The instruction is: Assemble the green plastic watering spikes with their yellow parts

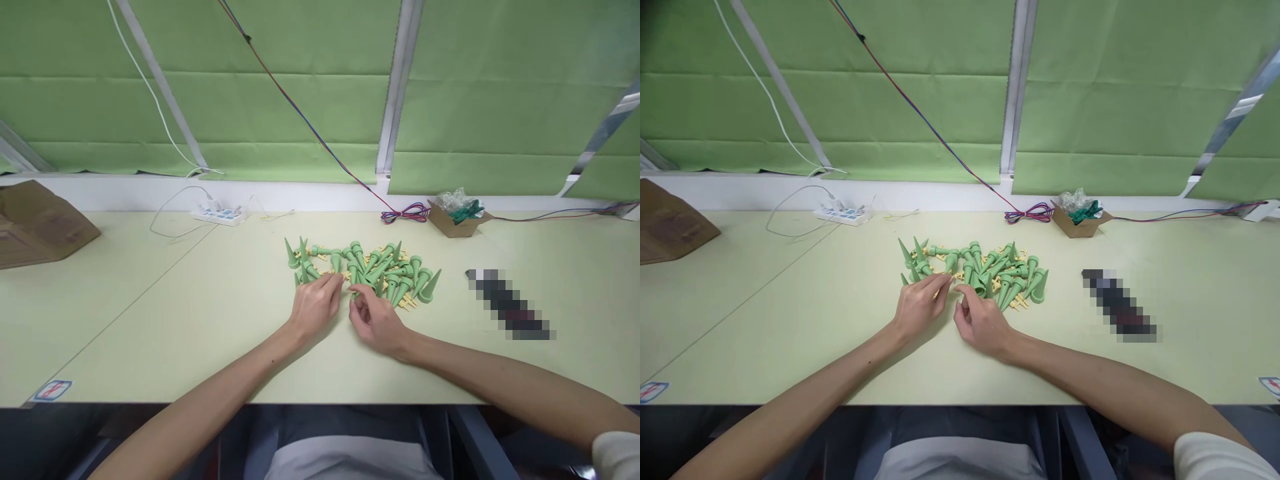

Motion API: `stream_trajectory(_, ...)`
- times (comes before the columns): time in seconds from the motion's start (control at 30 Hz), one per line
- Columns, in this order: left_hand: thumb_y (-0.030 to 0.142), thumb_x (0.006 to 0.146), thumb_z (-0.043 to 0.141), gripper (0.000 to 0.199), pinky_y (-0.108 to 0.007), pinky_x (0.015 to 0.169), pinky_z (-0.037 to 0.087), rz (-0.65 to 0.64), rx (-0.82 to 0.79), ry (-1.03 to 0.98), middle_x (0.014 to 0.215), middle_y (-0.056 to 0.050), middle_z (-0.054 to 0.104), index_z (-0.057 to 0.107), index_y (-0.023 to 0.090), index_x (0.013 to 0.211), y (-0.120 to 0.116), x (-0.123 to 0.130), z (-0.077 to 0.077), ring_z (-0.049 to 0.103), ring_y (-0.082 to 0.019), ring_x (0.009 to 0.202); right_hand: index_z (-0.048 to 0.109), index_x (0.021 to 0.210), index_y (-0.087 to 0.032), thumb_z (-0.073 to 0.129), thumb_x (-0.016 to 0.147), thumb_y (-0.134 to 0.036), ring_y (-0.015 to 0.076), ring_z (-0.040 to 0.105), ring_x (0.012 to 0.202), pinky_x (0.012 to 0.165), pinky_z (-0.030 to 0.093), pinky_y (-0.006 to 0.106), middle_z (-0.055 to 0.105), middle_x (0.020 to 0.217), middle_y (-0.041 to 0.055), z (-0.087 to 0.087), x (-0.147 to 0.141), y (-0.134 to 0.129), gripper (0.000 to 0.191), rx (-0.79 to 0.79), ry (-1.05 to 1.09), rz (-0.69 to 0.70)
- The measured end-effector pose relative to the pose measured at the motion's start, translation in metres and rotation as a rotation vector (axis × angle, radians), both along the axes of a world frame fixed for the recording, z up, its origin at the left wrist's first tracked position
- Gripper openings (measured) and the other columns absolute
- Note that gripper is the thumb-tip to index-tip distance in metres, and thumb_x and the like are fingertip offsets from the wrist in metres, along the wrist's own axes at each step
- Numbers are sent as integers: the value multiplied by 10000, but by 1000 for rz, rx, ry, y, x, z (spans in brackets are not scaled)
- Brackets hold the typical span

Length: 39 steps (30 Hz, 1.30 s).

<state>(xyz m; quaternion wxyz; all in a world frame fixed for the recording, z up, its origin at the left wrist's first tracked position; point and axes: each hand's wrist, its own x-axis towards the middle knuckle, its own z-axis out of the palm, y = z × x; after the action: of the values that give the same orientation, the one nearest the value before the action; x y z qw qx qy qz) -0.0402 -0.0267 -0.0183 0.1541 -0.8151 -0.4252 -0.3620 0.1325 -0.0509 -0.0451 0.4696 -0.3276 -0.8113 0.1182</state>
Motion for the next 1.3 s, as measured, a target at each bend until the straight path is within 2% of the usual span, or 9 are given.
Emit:
stream_trajectory(0.17,112,882,587,96,-218,485,377,-113,185,-138,773,6,726,650,177,913,-5,3,7,605,-76,552,374,1329,-192,469,915,-113,89,475,488,466,409,201,500,691,-44,2,0,0,432,-17,78,-16)
stream_trajectory(0.4,77,848,619,95,-197,482,386,-230,202,-289,713,9,676,623,169,871,-24,15,18,513,-59,506,369,1375,-184,522,923,-157,93,506,510,482,454,209,565,728,-19,-3,0,3,478,32,90,-24)
stream_trajectory(0.5,67,851,602,103,-191,492,397,-278,198,-347,690,5,630,613,165,881,-27,18,19,492,-65,522,465,1256,-175,529,926,-159,97,495,509,487,448,216,566,699,-21,-2,0,4,336,69,65,-25)
stream_trajectory(0.63,56,849,596,117,-193,482,382,-322,197,-378,658,15,578,605,165,891,-27,19,18,461,-68,522,525,970,-184,500,938,-145,99,453,518,490,408,218,528,655,-27,1,-1,6,57,97,25,-34)
stream_trajectory(0.77,62,860,582,122,-202,490,376,-374,159,-356,659,15,559,605,166,921,-25,18,15,460,-77,537,473,810,-198,478,946,-151,103,418,517,486,373,221,489,624,-28,0,-2,7,144,171,17,-49)
stream_trajectory(0.87,51,859,583,143,-201,496,374,-418,129,-350,652,19,541,611,171,931,-23,17,15,458,-80,550,461,783,-200,466,947,-163,108,418,507,482,361,228,491,613,-22,-2,-1,9,169,174,-1,-44)
stream_trajectory(1.13,109,898,562,80,-212,532,419,-398,-18,-472,695,1,607,604,174,877,-20,15,15,486,-82,564,552,886,-171,435,984,-203,120,482,529,516,396,239,571,654,3,4,3,11,156,-62,-40,1)
stream_trajectory(1.2,133,916,541,80,-206,534,427,-383,-67,-496,713,-4,613,599,172,876,-19,15,14,503,-81,574,583,1021,-159,440,988,-212,109,459,485,486,382,231,553,611,-22,5,3,8,156,-113,-28,-4)
stream_trajectory(1.3,158,932,519,92,-202,532,425,-375,-101,-514,716,-4,602,587,171,873,-17,14,11,502,-83,584,505,1297,-154,482,979,-231,92,417,424,441,368,213,511,549,-68,5,4,4,328,-104,39,-33)
